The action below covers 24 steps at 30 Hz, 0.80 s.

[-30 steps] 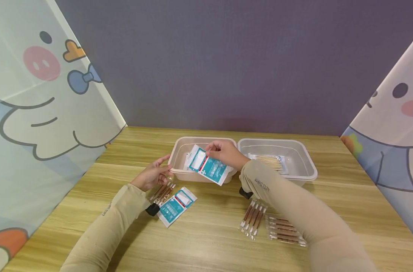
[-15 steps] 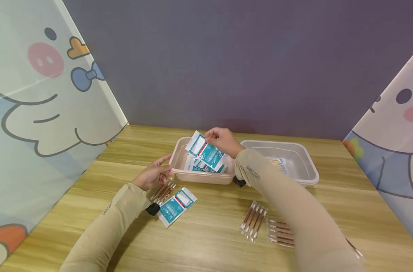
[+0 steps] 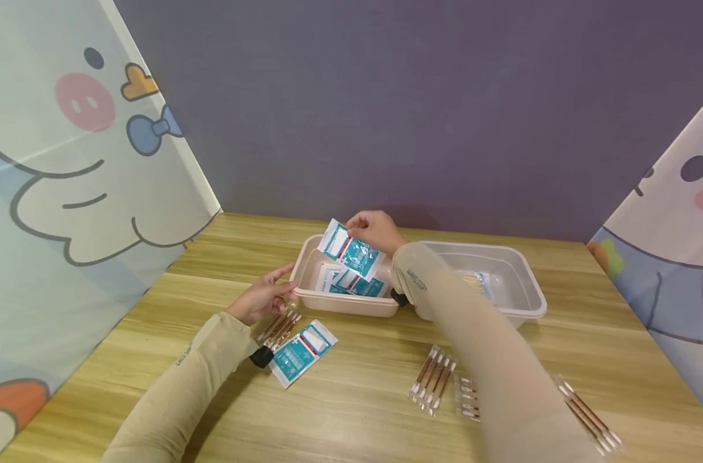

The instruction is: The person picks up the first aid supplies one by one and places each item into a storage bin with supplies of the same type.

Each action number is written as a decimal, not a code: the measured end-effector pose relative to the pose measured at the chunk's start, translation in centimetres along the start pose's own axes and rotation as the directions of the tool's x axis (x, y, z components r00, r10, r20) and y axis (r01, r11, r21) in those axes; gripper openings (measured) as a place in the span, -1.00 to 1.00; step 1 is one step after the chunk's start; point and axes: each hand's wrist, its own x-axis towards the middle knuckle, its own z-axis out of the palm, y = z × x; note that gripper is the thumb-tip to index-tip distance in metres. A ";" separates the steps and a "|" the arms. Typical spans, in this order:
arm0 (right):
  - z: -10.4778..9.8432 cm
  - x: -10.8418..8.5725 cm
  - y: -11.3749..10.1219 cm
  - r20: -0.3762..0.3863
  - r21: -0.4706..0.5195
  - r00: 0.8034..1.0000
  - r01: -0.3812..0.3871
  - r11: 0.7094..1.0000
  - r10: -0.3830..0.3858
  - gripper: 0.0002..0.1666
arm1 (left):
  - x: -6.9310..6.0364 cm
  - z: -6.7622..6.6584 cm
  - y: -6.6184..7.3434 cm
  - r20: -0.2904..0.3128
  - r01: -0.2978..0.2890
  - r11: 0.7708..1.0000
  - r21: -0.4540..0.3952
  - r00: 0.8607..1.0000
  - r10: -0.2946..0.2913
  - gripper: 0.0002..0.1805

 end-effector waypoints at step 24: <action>1.0 1.5 1.6 0.137 -0.192 0.990 0.055 0.980 -0.029 -0.87 | 0.8 0.5 -0.2 0.001 0.001 1.000 0.029 1.000 -0.001 -0.36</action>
